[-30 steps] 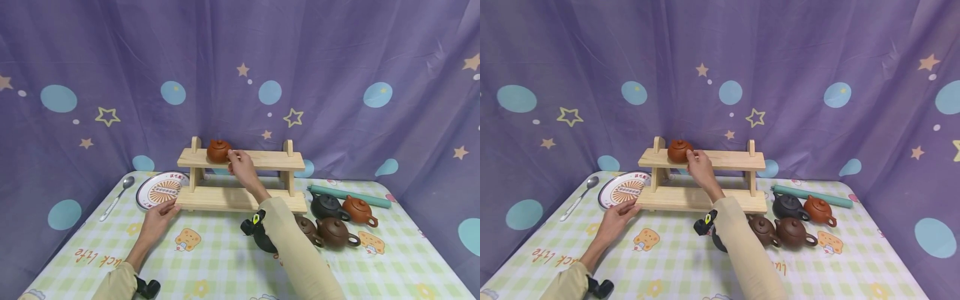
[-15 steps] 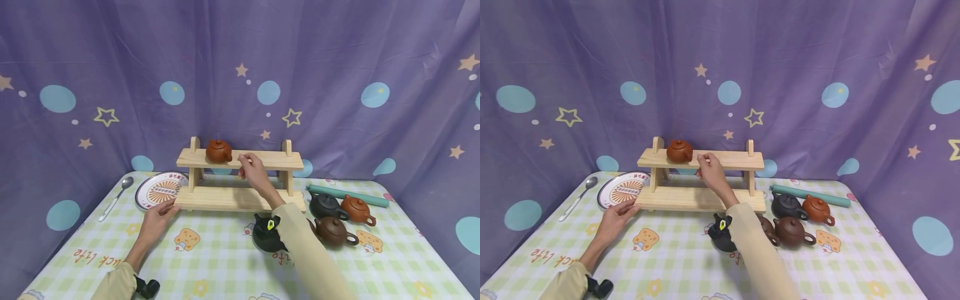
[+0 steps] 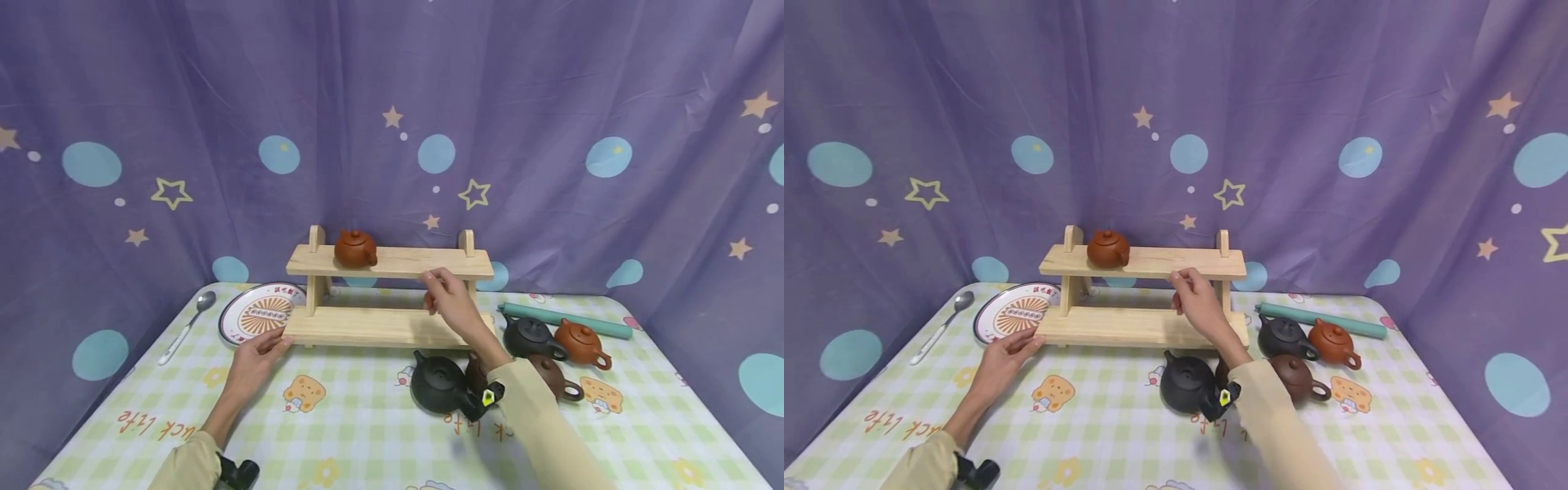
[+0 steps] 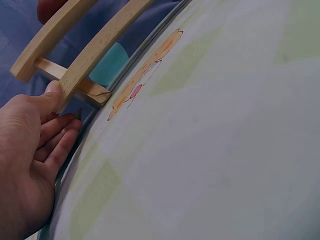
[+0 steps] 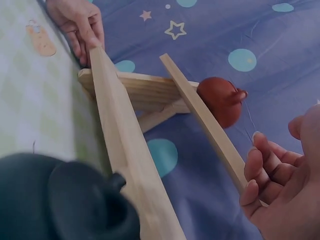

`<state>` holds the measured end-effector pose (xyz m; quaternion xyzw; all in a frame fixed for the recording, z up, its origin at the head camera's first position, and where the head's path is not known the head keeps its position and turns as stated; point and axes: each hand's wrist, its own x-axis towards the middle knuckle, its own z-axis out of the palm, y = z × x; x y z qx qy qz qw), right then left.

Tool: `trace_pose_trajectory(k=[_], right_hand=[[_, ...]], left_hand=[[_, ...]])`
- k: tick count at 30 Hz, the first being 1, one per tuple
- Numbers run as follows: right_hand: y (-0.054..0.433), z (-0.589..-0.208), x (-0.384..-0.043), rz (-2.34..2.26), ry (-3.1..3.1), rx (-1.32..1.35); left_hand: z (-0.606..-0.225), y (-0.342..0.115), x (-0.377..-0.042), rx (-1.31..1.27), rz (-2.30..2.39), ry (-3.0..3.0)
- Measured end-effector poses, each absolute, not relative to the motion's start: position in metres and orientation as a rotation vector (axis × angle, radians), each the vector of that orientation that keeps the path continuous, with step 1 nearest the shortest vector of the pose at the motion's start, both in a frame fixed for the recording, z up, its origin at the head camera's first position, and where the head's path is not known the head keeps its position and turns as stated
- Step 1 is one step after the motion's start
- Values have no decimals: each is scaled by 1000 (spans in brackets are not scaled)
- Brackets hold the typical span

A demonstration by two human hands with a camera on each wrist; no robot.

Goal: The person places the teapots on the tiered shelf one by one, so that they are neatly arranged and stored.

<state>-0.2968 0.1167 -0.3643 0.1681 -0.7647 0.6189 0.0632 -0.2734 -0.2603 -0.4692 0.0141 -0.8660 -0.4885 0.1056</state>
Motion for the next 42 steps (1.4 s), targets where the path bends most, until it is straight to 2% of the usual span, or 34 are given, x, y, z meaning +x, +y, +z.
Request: trace_pose_trajectory(k=[42], right_hand=[[273, -396, -205, 1642, -2346, 302]], left_hand=[[-469, -259, -273, 43, -1436, -2546]])
